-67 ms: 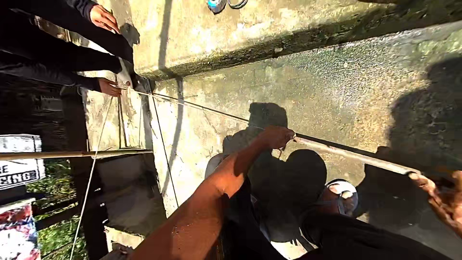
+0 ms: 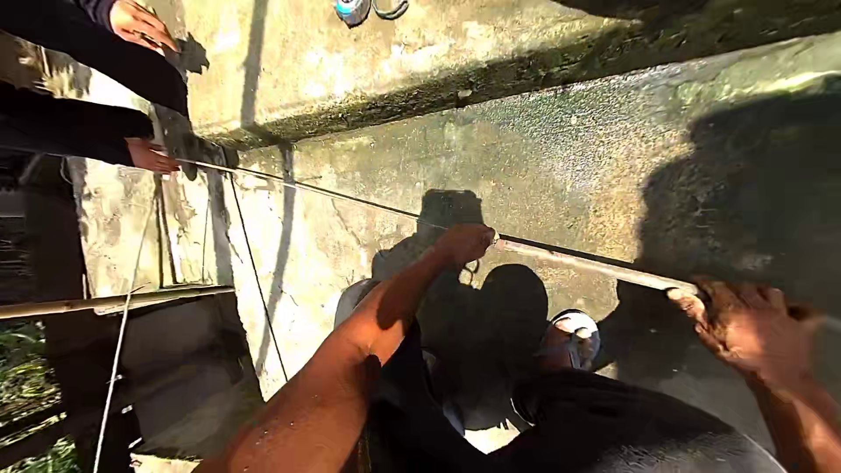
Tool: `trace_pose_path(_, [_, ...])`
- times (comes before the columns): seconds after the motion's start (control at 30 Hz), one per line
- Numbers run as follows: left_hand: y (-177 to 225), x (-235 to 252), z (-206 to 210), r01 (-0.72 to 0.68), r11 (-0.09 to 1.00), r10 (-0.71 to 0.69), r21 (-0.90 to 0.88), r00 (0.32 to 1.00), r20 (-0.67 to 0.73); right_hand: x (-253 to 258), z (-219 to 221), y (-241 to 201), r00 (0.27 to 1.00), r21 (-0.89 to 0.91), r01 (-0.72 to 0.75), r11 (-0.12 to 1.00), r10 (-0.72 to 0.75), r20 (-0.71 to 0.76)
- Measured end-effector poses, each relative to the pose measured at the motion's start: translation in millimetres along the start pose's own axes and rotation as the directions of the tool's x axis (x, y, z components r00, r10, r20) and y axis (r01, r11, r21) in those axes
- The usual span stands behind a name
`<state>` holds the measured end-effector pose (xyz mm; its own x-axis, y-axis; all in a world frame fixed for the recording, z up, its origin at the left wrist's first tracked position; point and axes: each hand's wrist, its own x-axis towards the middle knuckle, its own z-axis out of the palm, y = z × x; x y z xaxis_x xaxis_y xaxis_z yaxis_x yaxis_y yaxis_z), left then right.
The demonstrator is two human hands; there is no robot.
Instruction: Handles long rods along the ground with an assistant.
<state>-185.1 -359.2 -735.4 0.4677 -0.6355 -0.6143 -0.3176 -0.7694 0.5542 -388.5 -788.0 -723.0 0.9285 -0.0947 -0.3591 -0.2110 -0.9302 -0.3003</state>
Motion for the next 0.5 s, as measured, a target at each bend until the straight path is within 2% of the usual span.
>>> trace_pose_path(0.07, [0,13,2,0.017,1.000,-0.017,-0.006,1.000,0.016,11,-13,4,0.996,-0.110,0.064,0.992,-0.056,0.070])
trace_pose_path(0.13, [-2,21,7,0.046,0.998,-0.043,-0.041,0.996,0.076,20,-20,16,0.980,-0.145,0.101,0.984,-0.074,0.182])
trace_pose_path(0.23, [-5,18,31,0.072,0.992,-0.063,-0.099,0.994,0.087,27,-25,24,0.907,-0.181,0.002,0.984,0.074,0.414])
trace_pose_path(0.33, [-3,15,56,0.119,0.987,-0.109,-0.105,0.990,0.090,25,-14,39,0.883,-0.154,-0.011,0.988,0.082,0.461])
trace_pose_path(0.4, [-6,15,67,0.074,0.996,-0.068,-0.054,0.991,0.118,21,-8,43,0.876,-0.139,-0.016,0.990,0.081,0.476])
trace_pose_path(0.5, [-20,19,81,-0.006,0.999,0.004,-0.045,0.998,-0.058,25,-5,45,0.872,-0.171,0.010,0.985,0.075,0.484])
